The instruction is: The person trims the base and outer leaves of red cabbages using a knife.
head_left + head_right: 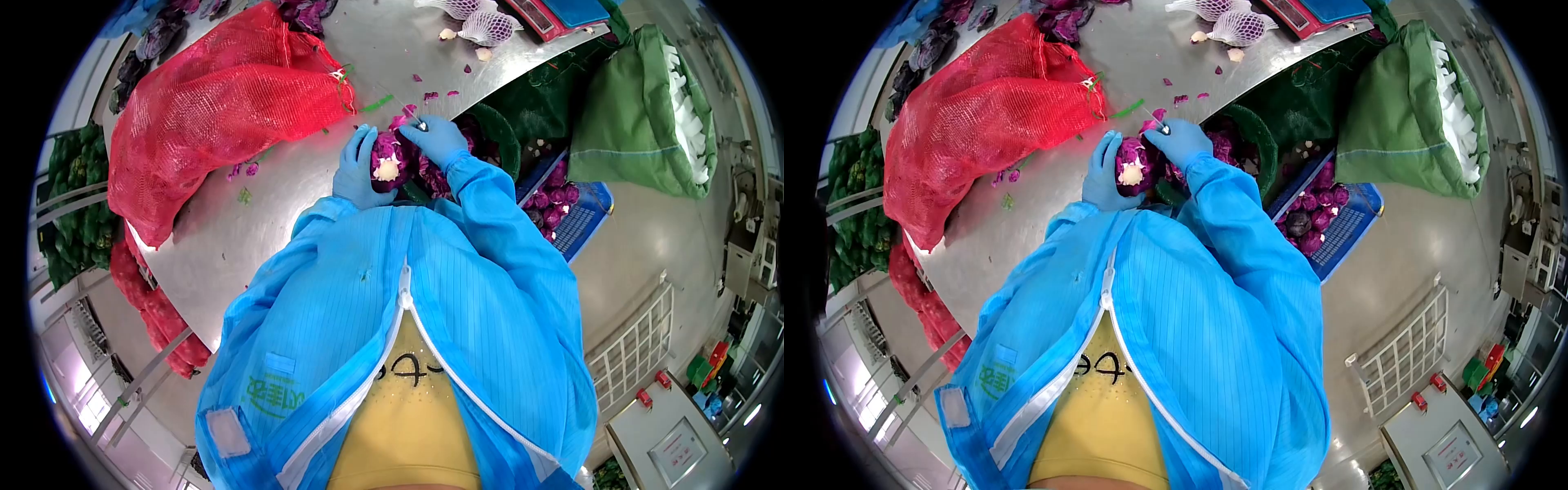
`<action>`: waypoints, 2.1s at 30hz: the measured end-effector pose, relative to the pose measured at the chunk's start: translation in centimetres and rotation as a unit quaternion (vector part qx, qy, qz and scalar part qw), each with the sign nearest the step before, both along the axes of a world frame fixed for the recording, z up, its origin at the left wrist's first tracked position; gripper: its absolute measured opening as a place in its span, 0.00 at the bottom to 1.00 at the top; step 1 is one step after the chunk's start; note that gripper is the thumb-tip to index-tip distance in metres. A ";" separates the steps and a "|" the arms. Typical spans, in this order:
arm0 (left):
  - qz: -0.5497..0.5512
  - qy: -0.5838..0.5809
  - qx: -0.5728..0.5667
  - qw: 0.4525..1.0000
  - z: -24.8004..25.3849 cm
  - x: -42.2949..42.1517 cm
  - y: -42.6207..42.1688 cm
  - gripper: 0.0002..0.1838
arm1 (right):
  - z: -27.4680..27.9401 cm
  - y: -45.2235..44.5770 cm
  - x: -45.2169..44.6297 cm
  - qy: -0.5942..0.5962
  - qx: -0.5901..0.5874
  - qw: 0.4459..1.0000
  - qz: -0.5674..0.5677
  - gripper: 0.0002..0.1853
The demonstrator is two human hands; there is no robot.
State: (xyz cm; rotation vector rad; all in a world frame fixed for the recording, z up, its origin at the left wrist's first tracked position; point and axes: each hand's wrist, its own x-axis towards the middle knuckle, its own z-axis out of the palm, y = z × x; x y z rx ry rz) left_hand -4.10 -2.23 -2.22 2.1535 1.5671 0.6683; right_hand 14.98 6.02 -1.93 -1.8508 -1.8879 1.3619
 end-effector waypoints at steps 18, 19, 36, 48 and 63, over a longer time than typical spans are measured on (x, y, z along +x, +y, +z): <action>0.012 -0.110 -0.023 0.994 -1.6 -1.4 0.5 0.63 | -4.0 -3.0 -0.4 0.149 0.153 0.948 -0.234 0.16; 0.011 -0.112 -0.019 0.993 -1.8 -1.4 0.7 0.63 | -4.1 -2.9 -0.2 0.149 0.157 0.948 -0.234 0.16; 0.111 -0.149 -0.138 0.973 -1.9 -2.7 1.3 0.69 | -3.5 -6.5 0.2 0.115 0.269 0.930 -0.221 0.29; 0.143 -0.441 -0.192 0.865 -4.9 -4.1 -0.8 0.65 | -2.8 -3.8 -0.3 0.259 -0.075 0.961 -0.058 0.18; 0.129 -0.406 -0.136 0.894 -5.2 -3.0 -1.6 0.59 | -4.4 -2.2 -0.4 0.246 -0.128 0.957 -0.090 0.11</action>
